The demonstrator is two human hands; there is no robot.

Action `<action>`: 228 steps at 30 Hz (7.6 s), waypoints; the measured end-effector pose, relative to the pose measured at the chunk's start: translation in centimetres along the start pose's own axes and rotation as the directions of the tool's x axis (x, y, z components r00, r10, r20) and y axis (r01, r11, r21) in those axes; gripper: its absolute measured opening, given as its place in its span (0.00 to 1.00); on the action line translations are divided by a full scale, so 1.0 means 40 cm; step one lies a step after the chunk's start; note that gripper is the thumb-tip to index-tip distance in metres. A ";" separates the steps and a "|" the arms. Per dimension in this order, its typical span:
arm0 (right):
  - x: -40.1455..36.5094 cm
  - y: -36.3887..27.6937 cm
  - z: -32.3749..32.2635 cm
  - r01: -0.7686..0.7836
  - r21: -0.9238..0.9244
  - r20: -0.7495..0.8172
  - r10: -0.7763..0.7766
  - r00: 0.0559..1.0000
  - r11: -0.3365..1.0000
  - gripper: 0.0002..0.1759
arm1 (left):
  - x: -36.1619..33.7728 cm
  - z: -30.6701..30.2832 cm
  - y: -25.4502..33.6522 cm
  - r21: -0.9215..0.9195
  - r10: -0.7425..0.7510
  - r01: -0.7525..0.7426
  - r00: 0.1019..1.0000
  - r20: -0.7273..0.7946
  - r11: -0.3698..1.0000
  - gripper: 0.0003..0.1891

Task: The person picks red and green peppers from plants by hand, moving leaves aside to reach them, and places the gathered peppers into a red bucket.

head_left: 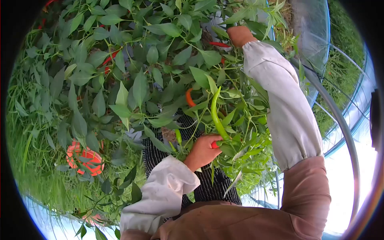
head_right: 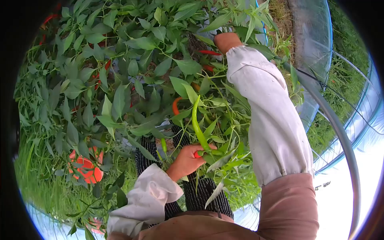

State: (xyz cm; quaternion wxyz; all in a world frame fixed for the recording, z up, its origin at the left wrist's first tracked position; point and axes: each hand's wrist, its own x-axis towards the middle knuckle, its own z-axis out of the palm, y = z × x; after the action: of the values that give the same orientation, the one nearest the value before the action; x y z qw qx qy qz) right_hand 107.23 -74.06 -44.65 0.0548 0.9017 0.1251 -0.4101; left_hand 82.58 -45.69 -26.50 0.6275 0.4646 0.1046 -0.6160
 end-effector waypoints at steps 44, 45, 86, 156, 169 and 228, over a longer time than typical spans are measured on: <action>-0.776 -0.431 -0.501 0.414 0.462 -0.457 -0.189 0.869 0.784 0.11 | -0.138 0.046 0.183 0.197 0.498 -0.460 0.759 -0.419 0.866 0.30; -0.785 -0.467 -0.503 0.439 0.451 -0.472 -0.210 0.857 0.777 0.11 | -0.172 0.038 0.205 -0.094 0.355 -0.436 0.825 -0.440 0.895 0.29; -0.141 -0.675 -0.585 0.194 0.430 -0.640 0.146 0.754 0.882 0.11 | -0.550 -0.277 0.125 -0.687 0.173 -0.649 0.756 -0.632 0.328 0.08; 0.008 -0.921 -0.412 0.094 0.995 -0.099 0.181 0.978 0.036 0.19 | -0.593 -0.398 -0.383 -0.709 -0.435 -0.698 0.609 -0.663 0.102 0.08; 0.039 -0.952 -0.308 0.123 -0.115 -0.138 -0.139 0.981 0.986 0.10 | -0.601 -0.416 -0.373 -0.732 -0.480 -0.678 0.624 -0.616 0.058 0.14; -0.247 -1.094 0.025 -0.061 0.324 0.784 0.232 0.576 -0.944 0.08 | -0.330 -0.536 0.061 -0.507 -0.134 -0.335 0.717 -0.684 0.794 0.09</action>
State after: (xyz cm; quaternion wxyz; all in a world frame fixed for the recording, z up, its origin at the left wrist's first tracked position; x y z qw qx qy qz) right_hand 88.41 -33.92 -37.70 -0.5968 0.2694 -0.7484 -0.1053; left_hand 91.29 -21.97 -27.82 0.6897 0.4419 0.4921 -0.2947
